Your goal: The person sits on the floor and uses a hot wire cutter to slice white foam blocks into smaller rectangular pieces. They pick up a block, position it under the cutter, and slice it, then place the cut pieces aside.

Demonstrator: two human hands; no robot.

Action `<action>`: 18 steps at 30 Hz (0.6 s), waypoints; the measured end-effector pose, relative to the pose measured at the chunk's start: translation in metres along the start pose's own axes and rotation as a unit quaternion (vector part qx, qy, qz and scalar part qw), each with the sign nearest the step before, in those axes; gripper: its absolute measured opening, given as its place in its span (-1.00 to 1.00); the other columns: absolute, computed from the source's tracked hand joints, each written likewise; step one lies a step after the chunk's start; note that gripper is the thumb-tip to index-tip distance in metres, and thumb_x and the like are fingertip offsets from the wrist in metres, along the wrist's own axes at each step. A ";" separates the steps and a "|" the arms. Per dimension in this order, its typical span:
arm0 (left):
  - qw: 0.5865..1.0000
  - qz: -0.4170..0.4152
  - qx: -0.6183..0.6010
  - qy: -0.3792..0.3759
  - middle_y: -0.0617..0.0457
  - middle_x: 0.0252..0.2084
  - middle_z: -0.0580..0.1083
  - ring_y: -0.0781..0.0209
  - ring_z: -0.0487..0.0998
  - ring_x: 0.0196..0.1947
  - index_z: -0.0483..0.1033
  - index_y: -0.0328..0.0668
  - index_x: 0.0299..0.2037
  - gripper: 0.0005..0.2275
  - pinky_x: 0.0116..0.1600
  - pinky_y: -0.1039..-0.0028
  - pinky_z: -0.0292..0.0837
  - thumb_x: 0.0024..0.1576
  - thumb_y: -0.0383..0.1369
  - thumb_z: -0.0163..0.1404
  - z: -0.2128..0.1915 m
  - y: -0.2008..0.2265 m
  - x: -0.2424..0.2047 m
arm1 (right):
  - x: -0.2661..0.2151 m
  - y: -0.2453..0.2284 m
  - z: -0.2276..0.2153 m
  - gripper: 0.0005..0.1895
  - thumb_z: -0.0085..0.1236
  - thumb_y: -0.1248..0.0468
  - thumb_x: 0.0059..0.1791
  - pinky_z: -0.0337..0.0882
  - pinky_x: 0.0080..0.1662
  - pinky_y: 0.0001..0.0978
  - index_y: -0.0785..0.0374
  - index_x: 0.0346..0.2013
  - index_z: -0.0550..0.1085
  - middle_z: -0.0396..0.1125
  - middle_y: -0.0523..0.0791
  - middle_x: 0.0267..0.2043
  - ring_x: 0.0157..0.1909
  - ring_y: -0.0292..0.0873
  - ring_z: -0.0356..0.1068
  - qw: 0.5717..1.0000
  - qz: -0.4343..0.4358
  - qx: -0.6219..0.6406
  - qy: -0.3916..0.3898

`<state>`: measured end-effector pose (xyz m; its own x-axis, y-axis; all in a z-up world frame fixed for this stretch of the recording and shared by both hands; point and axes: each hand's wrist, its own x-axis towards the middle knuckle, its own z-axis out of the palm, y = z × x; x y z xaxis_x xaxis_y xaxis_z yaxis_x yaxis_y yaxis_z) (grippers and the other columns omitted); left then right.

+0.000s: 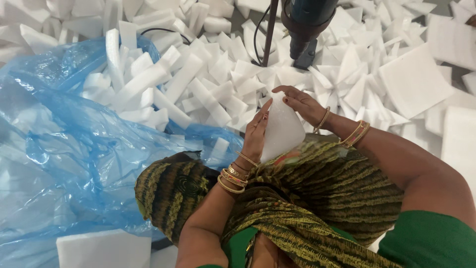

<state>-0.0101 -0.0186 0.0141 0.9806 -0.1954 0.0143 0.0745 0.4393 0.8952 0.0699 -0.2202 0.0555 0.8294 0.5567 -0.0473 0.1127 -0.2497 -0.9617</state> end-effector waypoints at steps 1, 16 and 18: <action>1.000 -0.003 0.000 0.004 -0.01 0.20 0.44 0.30 0.43 0.09 0.28 -0.14 0.46 -0.57 0.23 0.51 0.36 0.36 -0.43 -0.23 -0.003 -0.002 -0.001 | -0.001 0.002 -0.002 -0.58 -0.19 0.18 0.19 0.37 0.00 -0.46 0.11 0.36 0.31 0.33 -0.13 -0.02 -0.05 -0.33 0.30 1.000 0.005 0.009 -0.001; 0.944 0.103 0.313 -0.024 -0.20 0.35 0.40 0.09 0.46 0.29 0.23 -0.12 0.44 -0.26 0.33 0.32 0.38 0.01 -0.41 0.31 -0.020 0.017 -0.011 | 0.002 0.028 -0.033 -0.67 -0.01 0.24 0.14 0.49 -0.05 -0.40 0.17 0.18 0.24 0.36 -0.17 -0.04 -0.02 -0.31 0.39 0.993 0.002 0.110 0.052; 0.944 0.073 0.319 -0.029 -0.17 0.32 0.42 0.11 0.50 0.24 0.18 -0.09 0.45 -0.20 0.29 0.33 0.43 -0.03 -0.39 0.33 -0.018 0.024 -0.012 | 0.002 0.026 -0.038 -0.70 -0.03 0.22 0.17 0.49 -0.04 -0.37 0.18 0.17 0.23 0.35 -0.16 -0.02 0.01 -0.30 0.38 0.988 0.009 0.137 0.065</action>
<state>-0.0168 0.0098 0.0271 0.9592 -0.2285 0.1666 -0.2038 -0.1497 0.9675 0.0956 -0.2562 0.0403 0.8952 0.4433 -0.0463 -0.0393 -0.0251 -0.9989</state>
